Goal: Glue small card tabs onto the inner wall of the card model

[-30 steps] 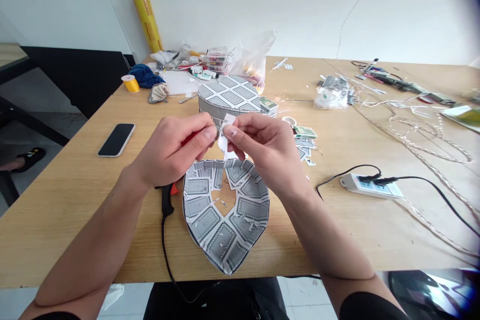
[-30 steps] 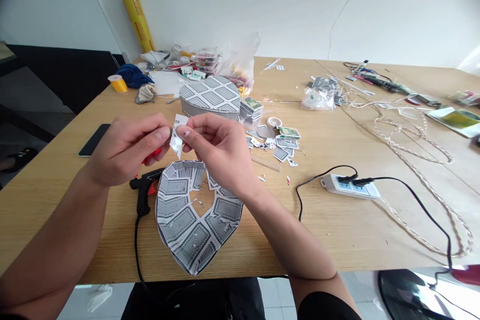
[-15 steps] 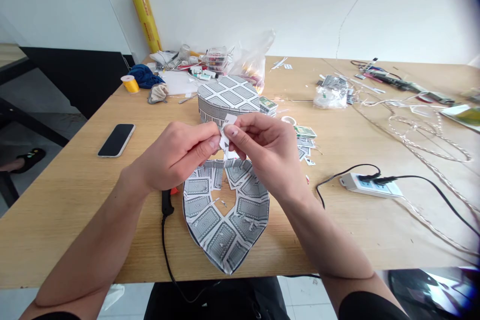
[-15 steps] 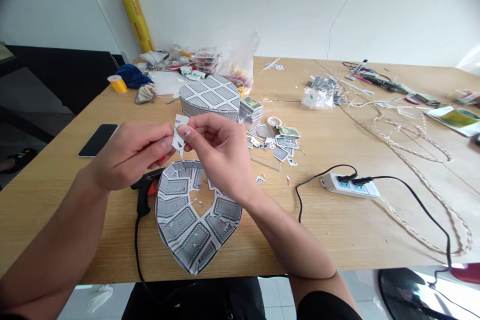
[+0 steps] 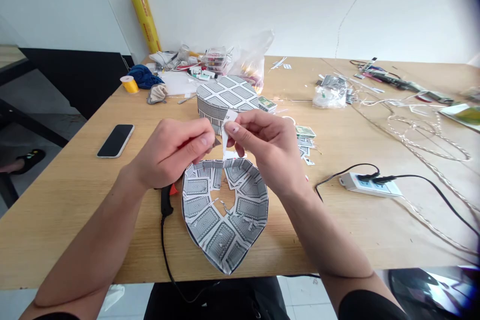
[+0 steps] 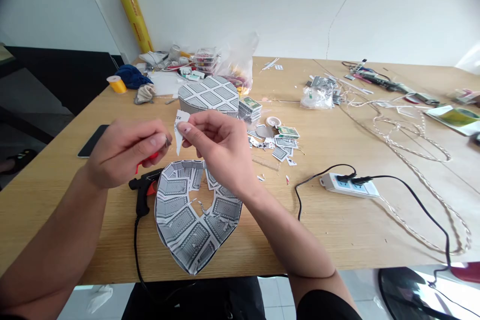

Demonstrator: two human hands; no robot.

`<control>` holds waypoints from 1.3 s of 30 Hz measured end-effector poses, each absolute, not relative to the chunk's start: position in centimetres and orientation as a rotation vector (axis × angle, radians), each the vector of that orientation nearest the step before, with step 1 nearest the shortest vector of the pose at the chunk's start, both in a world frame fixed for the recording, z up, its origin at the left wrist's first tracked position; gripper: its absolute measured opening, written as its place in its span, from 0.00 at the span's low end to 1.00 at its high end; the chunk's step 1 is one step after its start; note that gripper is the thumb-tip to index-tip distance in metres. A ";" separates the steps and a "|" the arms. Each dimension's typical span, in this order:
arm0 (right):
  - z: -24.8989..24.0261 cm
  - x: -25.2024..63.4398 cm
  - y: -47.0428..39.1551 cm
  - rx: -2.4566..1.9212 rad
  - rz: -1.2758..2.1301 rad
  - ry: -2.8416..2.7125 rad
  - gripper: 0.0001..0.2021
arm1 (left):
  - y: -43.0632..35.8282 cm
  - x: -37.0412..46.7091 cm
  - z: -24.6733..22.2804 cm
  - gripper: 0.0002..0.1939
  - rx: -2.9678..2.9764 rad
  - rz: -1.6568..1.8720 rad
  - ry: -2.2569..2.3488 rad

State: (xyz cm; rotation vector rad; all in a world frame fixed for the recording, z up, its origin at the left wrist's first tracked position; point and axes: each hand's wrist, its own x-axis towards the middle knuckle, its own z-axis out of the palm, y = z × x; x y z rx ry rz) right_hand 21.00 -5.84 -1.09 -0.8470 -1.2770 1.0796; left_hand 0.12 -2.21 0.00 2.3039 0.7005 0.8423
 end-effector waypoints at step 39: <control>-2.3 19.9 -5.8 -0.783 1.164 -1.145 0.13 | -2.7 0.9 0.2 0.16 2.568 1.018 0.766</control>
